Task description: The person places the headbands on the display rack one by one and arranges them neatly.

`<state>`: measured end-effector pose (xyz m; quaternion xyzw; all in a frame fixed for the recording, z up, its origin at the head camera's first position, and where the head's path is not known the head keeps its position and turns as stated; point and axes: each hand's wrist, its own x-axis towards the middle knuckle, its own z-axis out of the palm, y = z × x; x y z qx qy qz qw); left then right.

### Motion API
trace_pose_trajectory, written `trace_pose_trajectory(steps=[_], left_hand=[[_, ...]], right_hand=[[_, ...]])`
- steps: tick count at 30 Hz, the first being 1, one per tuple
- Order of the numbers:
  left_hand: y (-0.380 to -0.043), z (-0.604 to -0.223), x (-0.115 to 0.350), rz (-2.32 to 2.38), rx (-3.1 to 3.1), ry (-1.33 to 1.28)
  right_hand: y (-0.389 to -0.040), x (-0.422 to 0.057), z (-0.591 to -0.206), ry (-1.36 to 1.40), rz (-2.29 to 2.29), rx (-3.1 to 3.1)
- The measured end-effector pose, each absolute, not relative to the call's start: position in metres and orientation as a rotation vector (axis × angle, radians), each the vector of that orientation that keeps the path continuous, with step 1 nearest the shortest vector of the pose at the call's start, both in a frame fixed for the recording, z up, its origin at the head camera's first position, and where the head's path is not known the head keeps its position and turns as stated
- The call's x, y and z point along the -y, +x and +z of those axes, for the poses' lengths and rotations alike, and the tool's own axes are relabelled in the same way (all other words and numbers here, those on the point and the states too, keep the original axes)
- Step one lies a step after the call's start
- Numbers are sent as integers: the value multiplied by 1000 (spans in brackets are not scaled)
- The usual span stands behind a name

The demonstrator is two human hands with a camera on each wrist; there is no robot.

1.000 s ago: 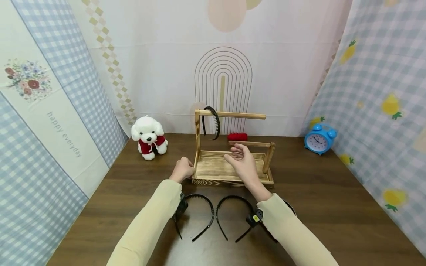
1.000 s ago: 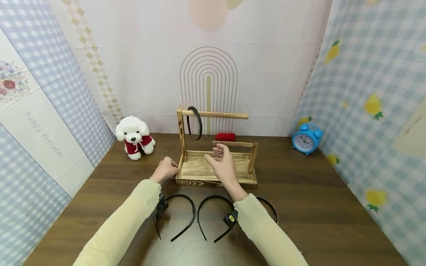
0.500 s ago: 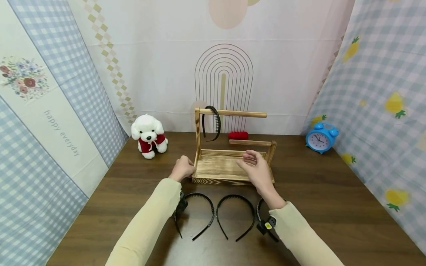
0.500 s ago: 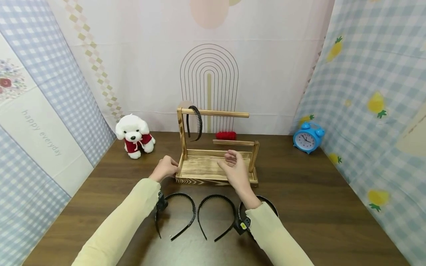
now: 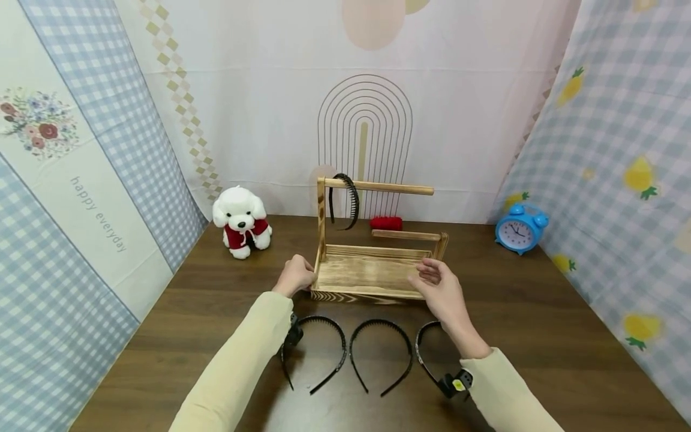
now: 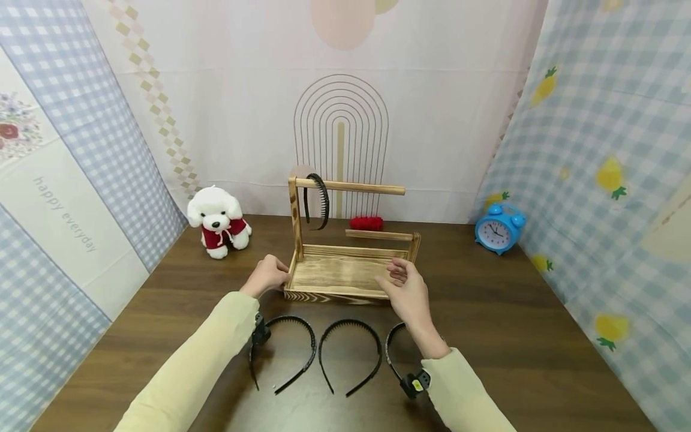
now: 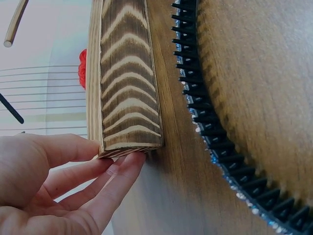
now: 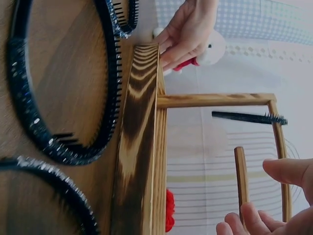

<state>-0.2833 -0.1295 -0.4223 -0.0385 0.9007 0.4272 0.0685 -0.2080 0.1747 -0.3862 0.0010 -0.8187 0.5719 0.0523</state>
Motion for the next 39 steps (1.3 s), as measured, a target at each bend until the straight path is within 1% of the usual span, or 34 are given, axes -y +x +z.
trace_pose_trajectory(steps=[10,27,39], left_hand=[[-282,-422,130,1313,-2714,-105],[-289,-426,133,1341,-2673,-125],[-287,-426,134,1346,-2673,-111]], right_hand=[[-193,-195,-396,-53,1610,2665],[-179,-235,-418,-105,1423,2889],[-171,-265,-417,-123,1097,3179]])
